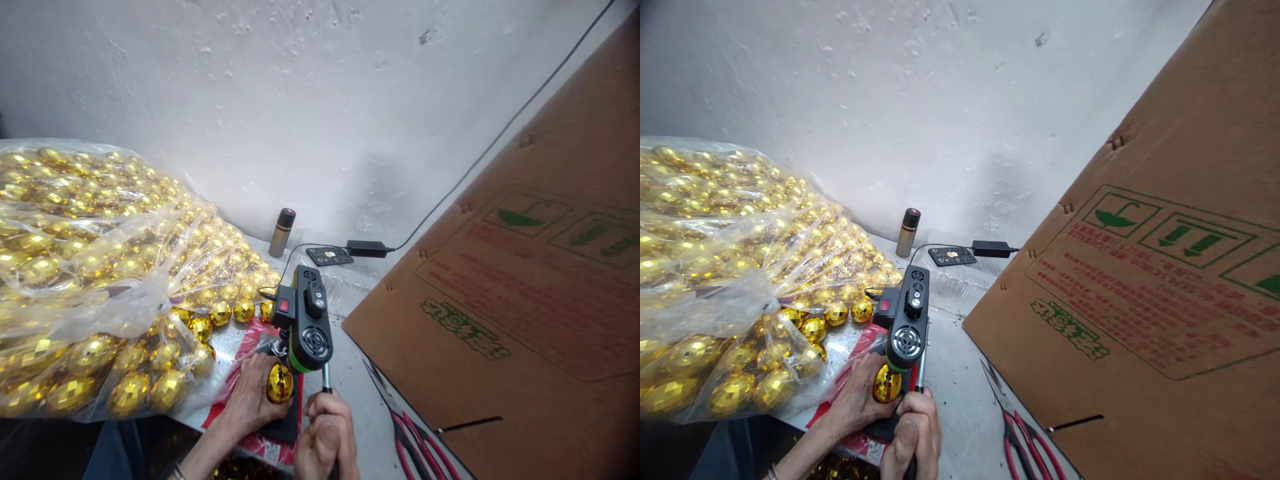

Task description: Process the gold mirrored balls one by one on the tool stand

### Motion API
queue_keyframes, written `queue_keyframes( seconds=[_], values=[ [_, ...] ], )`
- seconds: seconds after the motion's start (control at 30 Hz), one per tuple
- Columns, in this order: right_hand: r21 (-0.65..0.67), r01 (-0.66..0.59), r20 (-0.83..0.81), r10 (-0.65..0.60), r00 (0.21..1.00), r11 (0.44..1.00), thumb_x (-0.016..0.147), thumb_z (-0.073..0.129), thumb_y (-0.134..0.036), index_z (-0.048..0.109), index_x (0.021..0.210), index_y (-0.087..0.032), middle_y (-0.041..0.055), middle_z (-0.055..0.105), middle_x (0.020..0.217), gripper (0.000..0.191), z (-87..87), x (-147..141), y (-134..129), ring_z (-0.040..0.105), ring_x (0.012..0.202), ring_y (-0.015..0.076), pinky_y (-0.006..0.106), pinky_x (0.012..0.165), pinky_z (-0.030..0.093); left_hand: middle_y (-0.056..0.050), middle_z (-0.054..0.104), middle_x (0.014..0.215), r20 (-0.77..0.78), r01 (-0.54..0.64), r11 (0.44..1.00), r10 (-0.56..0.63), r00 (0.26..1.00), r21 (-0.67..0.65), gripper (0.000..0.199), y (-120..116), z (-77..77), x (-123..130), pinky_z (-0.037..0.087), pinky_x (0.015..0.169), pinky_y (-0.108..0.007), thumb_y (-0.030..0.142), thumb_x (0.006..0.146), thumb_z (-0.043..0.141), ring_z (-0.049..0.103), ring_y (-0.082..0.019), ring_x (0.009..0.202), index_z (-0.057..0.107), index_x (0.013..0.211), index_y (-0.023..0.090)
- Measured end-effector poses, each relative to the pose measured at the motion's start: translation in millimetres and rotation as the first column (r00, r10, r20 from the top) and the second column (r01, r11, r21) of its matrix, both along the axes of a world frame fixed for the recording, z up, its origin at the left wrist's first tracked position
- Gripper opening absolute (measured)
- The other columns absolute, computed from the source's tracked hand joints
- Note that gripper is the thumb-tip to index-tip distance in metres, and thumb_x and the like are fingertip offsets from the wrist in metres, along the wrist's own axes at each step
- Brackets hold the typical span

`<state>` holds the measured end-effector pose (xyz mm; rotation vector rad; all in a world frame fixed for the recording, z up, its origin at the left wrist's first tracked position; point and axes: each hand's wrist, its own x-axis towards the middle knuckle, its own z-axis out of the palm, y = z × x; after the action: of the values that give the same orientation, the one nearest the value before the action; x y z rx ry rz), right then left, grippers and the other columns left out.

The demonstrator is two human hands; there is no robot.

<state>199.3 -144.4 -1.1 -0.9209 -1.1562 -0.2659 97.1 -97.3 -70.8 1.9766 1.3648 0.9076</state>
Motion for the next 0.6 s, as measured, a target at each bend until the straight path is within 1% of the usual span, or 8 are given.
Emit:
queue_keyframes(
  seconds=[0.13,0.23,0.3,0.37,0.4,0.43,0.5,0.6],
  values=[
    [-0.035,0.004,0.031,-0.002,1.0,0.999,0.112,0.045,-0.019,0.048,0.074,-0.024,-0.0046,0.059,0.076,0.039,-22.8,4,-1,0.057,0.065,0.0126,0.036,0.094,0.052,-0.011,0.079,0.111,0.012,0.006,1.0,-0.006,1.0,-0.011,0.049,0,-2.0,-1,0.056,0.099,-0.053,0.032,0.072,0.086,0.072,-0.038,0.106,0.075,0.118,0.021],
    [-0.041,-0.047,0.169,0.053,0.984,0.998,0.113,0.046,-0.02,0.054,0.077,-0.023,-0.0039,0.064,0.08,0.037,-32.9,15,1,0.064,0.067,0.0128,0.033,0.084,0.054,-0.011,0.079,0.111,0.009,0.013,1.0,-0.013,1.0,-0.021,0.049,1,-2.1,-1,0.056,0.099,-0.053,0.032,0.07,0.087,0.072,-0.038,0.107,0.076,0.116,0.021],
    [-0.039,-0.068,0.256,0.076,0.964,0.997,0.113,0.048,-0.023,0.058,0.078,-0.023,-0.0035,0.067,0.079,0.036,-27.8,20,0,0.065,0.066,0.013,0.031,0.075,0.054,-0.011,0.079,0.11,0.002,0.008,0.999,-0.008,1.0,-0.033,0.049,2,0.6,-1,0.057,0.1,-0.053,0.031,0.069,0.088,0.073,-0.038,0.108,0.076,0.115,0.021],
    [-0.064,-0.074,0.221,0.086,0.972,0.995,0.113,0.048,-0.023,0.056,0.076,-0.023,-0.0033,0.064,0.076,0.037,-9.3,21,-4,0.061,0.061,0.0125,0.029,0.063,0.049,-0.012,0.079,0.112,-0.008,-0.005,0.999,0.005,1.0,-0.04,0.05,3,4.0,1,0.057,0.101,-0.055,0.029,0.069,0.087,0.073,-0.04,0.11,0.076,0.117,0.02],
    [-0.082,-0.07,0.145,0.082,0.986,0.994,0.112,0.049,-0.023,0.053,0.075,-0.023,-0.0032,0.061,0.074,0.038,4.5,20,-6,0.057,0.058,0.0119,0.027,0.056,0.043,-0.012,0.079,0.113,-0.012,-0.006,0.999,0.005,1.0,-0.044,0.05,3,4.9,1,0.057,0.101,-0.056,0.028,0.07,0.087,0.073,-0.04,0.111,0.076,0.117,0.02],
    [-0.16,-0.075,0.054,0.084,0.995,0.984,0.112,0.051,-0.022,0.051,0.073,-0.023,-0.0034,0.059,0.073,0.039,20.4,19,-9,0.051,0.055,0.0104,0.027,0.052,0.038,-0.013,0.079,0.115,-0.016,0.001,0.999,-0.002,1.0,-0.048,0.05,1,4.8,1,0.057,0.102,-0.056,0.027,0.071,0.087,0.073,-0.04,0.113,0.075,0.119,0.02],
    [-0.254,-0.13,-0.062,0.118,0.991,0.958,0.113,0.054,-0.024,0.058,0.077,-0.022,-0.0027,0.059,0.073,0.037,53.4,17,-14,0.047,0.052,0.0095,0.028,0.052,0.035,-0.014,0.079,0.121,-0.029,0.033,0.998,-0.035,0.999,-0.061,0.054,-5,0.2,-2,0.057,0.105,-0.058,0.027,0.074,0.088,0.073,-0.04,0.117,0.074,0.126,0.021],
    [-0.286,-0.199,-0.023,0.201,0.979,0.937,0.113,0.058,-0.028,0.063,0.078,-0.022,-0.0034,0.055,0.067,0.035,87.3,18,-15,0.045,0.051,0.0108,0.028,0.052,0.035,-0.018,0.076,0.137,-0.057,0.091,0.994,-0.094,0.994,-0.058,0.082,-21,-12.8,-16,0.057,0.11,-0.064,0.038,0.068,0.099,0.069,-0.047,0.129,0.069,0.143,0.025]
  ],
)
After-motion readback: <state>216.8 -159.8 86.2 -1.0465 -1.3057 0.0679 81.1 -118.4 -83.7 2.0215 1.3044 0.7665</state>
